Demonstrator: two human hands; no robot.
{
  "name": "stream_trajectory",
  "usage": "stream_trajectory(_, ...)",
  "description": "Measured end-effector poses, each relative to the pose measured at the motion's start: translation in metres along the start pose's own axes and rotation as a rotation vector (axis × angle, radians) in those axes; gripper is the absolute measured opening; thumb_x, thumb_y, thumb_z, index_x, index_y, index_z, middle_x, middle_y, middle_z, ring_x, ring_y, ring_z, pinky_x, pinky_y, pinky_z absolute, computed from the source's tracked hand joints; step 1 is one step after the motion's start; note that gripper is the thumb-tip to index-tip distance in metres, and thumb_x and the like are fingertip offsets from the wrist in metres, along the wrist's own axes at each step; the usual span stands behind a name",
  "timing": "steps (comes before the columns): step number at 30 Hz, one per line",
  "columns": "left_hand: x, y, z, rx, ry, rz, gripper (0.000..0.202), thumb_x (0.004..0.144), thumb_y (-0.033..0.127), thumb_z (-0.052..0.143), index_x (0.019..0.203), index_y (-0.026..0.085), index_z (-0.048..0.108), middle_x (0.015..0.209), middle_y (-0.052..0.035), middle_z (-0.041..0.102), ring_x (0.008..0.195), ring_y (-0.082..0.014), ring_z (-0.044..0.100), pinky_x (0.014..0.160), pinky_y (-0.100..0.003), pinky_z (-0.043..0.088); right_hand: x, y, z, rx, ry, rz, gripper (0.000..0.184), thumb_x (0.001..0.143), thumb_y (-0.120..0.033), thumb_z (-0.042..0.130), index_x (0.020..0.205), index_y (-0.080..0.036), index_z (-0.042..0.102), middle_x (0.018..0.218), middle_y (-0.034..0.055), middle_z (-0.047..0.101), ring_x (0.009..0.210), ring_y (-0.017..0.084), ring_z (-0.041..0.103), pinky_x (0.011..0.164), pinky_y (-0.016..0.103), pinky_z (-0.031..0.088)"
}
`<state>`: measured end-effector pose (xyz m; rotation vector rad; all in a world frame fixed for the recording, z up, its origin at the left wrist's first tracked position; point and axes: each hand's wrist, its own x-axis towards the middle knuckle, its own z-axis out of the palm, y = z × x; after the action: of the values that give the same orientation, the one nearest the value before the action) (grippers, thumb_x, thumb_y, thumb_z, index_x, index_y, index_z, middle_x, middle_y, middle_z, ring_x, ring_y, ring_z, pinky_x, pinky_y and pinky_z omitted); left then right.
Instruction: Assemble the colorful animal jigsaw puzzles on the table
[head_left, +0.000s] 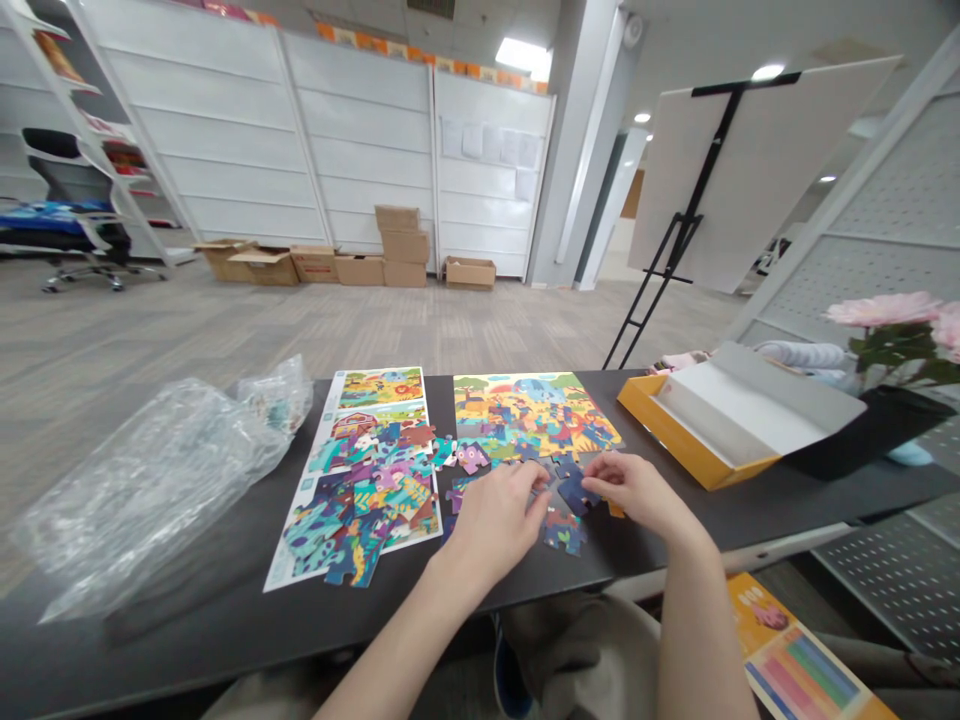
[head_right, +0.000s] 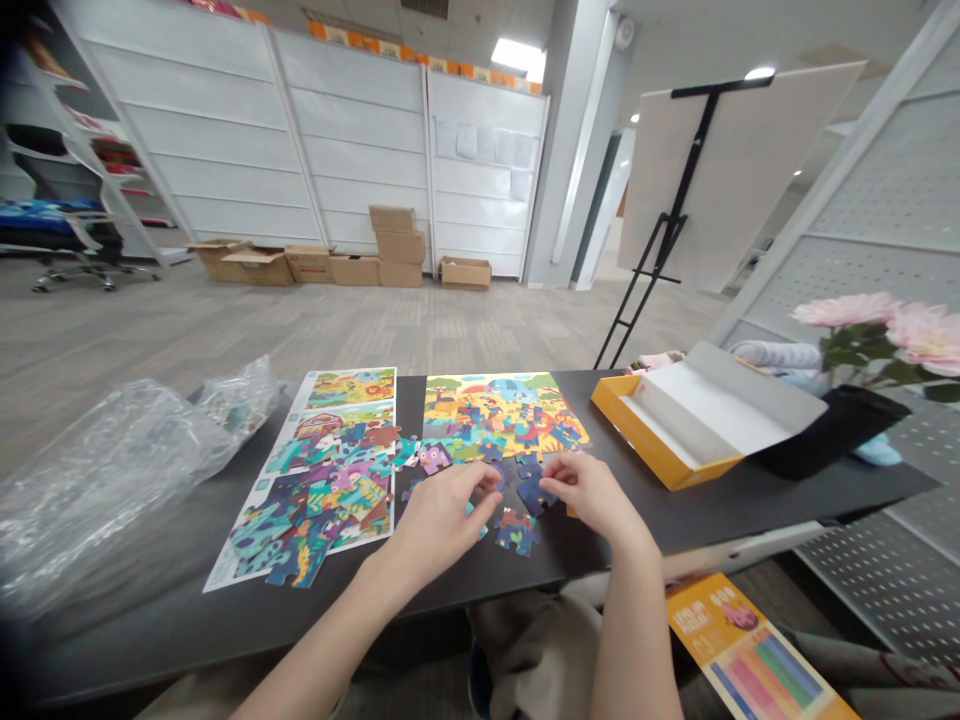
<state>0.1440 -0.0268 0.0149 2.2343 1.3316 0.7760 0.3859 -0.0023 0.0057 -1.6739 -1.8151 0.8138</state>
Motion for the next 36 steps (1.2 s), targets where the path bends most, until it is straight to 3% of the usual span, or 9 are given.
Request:
stream_trajectory(5,-0.005,0.000,-0.004,0.037,-0.011,0.019,0.011,0.093,0.028,0.058,0.102,0.025,0.064,0.103,-0.0011,0.075,0.098,-0.0210,0.070,0.082,-0.031,0.052,0.000,0.002,0.000,-0.143,0.042,0.014,0.020,0.075,-0.040,0.068,0.076,-0.020,0.071,0.071,0.0028,0.071,0.059,0.017,0.060,0.059,0.028,0.048)
stream_trajectory(9,-0.006,0.000,-0.007,0.063,-0.027,0.031,0.011,0.094,0.030,0.058,0.101,0.024,0.065,0.104,-0.0012,0.075,0.099,-0.0212,0.070,0.082,-0.031,0.052,-0.010,0.014,-0.016,-0.176,0.094,0.033,0.026,0.075,-0.045,0.068,0.084,-0.020,0.071,0.080,0.0040,0.072,0.062,0.016,0.058,0.059,0.028,0.047)
stream_trajectory(12,-0.007,-0.001,-0.007,0.095,-0.045,0.046,0.011,0.094,0.030,0.058,0.100,0.024,0.065,0.104,-0.0018,0.075,0.100,-0.0220,0.070,0.082,-0.031,0.052,-0.019,0.027,-0.029,-0.227,0.123,0.123,0.032,0.069,-0.046,0.072,0.088,-0.020,0.070,0.086,0.0047,0.071,0.061,0.015,0.055,0.060,0.029,0.046)
stream_trajectory(20,-0.009,-0.004,-0.008,0.114,-0.057,0.071,0.011,0.095,0.033,0.057,0.098,0.024,0.064,0.100,-0.0011,0.074,0.098,-0.0225,0.070,0.082,-0.032,0.051,-0.020,0.042,-0.028,-0.195,0.003,0.241,0.052,0.055,-0.038,0.077,0.102,-0.016,0.070,0.094,0.0069,0.064,0.063,0.015,0.053,0.060,0.030,0.046)
stream_trajectory(27,-0.012,-0.009,-0.007,0.117,-0.053,0.059,0.013,0.096,0.034,0.057,0.100,0.025,0.065,0.101,-0.0019,0.074,0.099,-0.0229,0.070,0.084,-0.033,0.052,-0.019,0.048,-0.026,-0.222,0.039,0.213,0.042,0.054,-0.034,0.079,0.090,-0.018,0.066,0.091,0.0059,0.065,0.065,0.015,0.053,0.061,0.028,0.047)
stream_trajectory(31,-0.013,-0.011,-0.008,0.118,-0.049,0.067,0.013,0.095,0.033,0.057,0.100,0.025,0.065,0.100,-0.0018,0.074,0.098,-0.0228,0.070,0.084,-0.033,0.052,-0.020,0.051,-0.028,-0.096,0.061,0.178,0.035,0.060,-0.038,0.077,0.083,-0.021,0.058,0.076,0.0008,0.067,0.060,0.015,0.056,0.056,0.026,0.045)
stream_trajectory(36,-0.012,-0.010,-0.011,0.107,-0.043,0.059,0.012,0.096,0.033,0.057,0.099,0.025,0.065,0.101,-0.0020,0.075,0.098,-0.0222,0.070,0.084,-0.032,0.052,-0.018,0.044,-0.037,-0.072,0.253,0.078,0.028,0.070,-0.047,0.068,0.082,-0.022,0.065,0.073,0.0050,0.073,0.067,0.022,0.067,0.064,0.032,0.051)
